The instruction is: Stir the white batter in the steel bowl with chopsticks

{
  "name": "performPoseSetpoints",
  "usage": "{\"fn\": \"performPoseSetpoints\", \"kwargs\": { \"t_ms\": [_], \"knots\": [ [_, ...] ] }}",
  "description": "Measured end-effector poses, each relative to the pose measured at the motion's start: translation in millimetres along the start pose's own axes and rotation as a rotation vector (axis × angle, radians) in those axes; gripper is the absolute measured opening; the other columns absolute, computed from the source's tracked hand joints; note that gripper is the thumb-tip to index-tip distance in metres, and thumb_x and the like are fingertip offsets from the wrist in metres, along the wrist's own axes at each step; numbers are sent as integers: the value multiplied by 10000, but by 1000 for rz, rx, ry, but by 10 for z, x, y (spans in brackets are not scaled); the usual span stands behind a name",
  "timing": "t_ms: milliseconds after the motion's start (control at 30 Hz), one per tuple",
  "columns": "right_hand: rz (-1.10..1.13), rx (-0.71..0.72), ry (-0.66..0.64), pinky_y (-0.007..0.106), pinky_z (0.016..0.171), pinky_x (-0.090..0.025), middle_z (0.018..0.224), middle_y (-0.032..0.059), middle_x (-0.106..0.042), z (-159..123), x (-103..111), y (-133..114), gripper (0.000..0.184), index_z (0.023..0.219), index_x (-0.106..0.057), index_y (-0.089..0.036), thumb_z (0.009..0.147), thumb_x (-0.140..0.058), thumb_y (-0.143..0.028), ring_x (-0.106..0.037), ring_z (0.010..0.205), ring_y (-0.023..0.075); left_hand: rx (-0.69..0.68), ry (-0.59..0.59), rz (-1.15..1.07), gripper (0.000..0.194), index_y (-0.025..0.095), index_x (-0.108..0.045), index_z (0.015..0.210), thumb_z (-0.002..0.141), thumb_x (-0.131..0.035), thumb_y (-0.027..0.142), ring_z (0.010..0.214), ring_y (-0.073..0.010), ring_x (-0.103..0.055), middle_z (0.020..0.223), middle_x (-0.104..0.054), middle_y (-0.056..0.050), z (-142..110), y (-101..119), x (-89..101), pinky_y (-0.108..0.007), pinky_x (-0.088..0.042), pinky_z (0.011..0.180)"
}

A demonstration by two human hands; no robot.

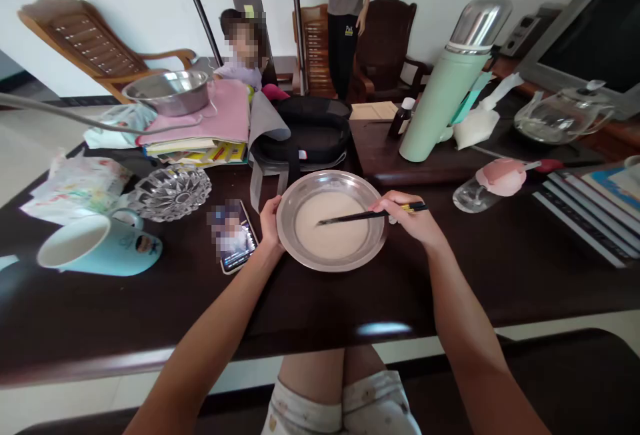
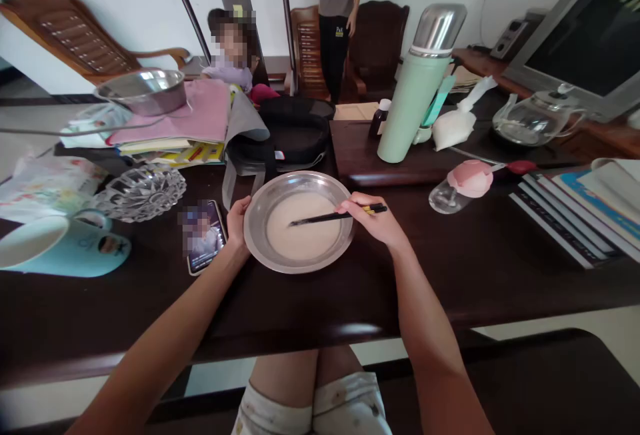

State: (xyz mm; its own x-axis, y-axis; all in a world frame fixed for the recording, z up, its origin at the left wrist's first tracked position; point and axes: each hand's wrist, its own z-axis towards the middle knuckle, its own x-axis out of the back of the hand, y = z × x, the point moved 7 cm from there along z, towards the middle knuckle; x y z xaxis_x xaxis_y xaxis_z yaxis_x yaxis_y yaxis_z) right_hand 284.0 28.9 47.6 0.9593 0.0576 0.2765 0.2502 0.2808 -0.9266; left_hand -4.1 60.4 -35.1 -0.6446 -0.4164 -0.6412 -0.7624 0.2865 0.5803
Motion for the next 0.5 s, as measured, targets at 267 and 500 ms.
{"fn": "performPoseSetpoints", "kwargs": {
  "t_ms": [267,500],
  "knots": [
    [40,-48,47,335,682,-603,774,61,-840,-23,65,19,560,690,-807,-255,877,-767,-782,-784,749,227,11,26,-1,269,187,-693,685,906,-561,263,836,-338,-824,607,-720,-65,-46,20,-17,-445,-678,859],
    [-8,-41,102,338,682,-609,805,66,-851,-16,120,13,581,724,-812,-257,868,-748,-815,-789,762,232,-6,47,36,295,200,-677,684,933,-529,257,846,-324,-824,591,-713,-51,-93,39,-55,-429,-681,845]
  ]
}}
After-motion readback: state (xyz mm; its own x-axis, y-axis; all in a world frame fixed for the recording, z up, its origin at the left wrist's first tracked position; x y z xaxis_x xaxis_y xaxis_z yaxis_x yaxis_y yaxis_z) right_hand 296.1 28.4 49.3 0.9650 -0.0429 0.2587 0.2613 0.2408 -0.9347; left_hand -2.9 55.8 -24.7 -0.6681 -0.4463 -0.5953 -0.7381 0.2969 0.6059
